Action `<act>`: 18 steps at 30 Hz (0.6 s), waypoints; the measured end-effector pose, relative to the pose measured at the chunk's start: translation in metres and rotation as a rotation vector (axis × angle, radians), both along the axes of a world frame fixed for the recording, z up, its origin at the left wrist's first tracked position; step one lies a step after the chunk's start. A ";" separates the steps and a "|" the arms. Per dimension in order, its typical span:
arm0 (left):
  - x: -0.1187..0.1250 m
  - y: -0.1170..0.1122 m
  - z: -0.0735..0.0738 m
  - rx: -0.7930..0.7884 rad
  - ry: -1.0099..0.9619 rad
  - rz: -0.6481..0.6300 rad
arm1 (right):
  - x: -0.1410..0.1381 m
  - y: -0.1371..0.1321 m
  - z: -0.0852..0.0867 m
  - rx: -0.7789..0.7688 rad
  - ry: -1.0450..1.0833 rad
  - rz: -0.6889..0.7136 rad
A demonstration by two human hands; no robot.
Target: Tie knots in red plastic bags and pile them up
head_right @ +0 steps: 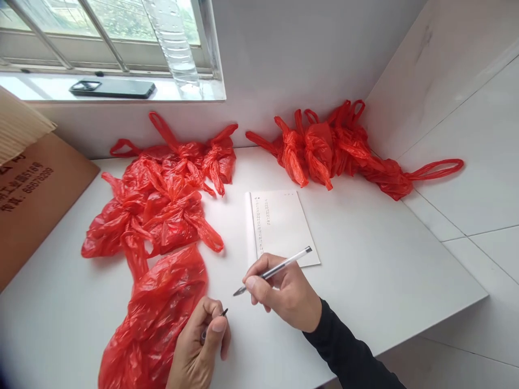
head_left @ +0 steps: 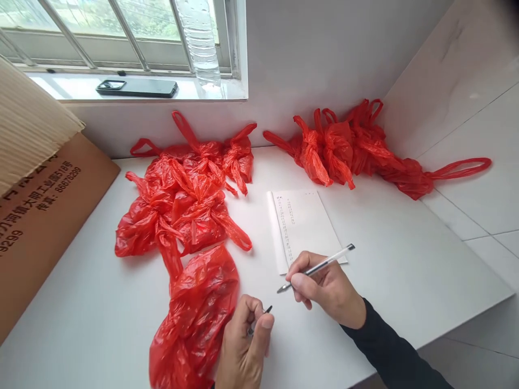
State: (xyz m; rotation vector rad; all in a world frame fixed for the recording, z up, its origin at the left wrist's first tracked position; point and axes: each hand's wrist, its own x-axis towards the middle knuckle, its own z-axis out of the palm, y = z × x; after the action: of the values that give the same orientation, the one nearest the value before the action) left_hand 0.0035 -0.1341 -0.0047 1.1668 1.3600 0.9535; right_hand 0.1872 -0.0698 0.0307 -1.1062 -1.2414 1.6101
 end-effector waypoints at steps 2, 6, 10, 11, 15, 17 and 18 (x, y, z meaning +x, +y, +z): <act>-0.002 -0.002 -0.001 0.011 0.006 -0.045 | -0.004 -0.014 0.003 -0.022 -0.019 0.041; -0.004 -0.006 -0.005 0.101 0.044 -0.066 | -0.004 -0.026 0.004 -0.012 -0.043 0.028; -0.004 -0.007 -0.005 0.172 0.061 -0.107 | -0.005 -0.032 0.008 0.006 -0.053 0.081; -0.004 -0.007 -0.003 0.192 0.057 -0.119 | -0.006 -0.034 0.008 0.007 -0.057 0.101; 0.000 -0.008 0.012 0.232 0.002 -0.192 | -0.010 -0.046 0.008 0.007 0.002 0.193; 0.006 -0.011 0.019 0.220 -0.049 -0.215 | -0.010 -0.052 0.006 0.001 0.053 0.212; 0.009 -0.013 0.022 0.212 -0.073 -0.204 | -0.011 -0.054 0.005 -0.006 0.072 0.212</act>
State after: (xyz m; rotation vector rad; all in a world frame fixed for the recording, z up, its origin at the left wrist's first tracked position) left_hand 0.0127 -0.1471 0.0175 1.3880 1.0777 0.9982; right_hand 0.1761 -0.1241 0.0356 -0.9365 -1.3427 1.7960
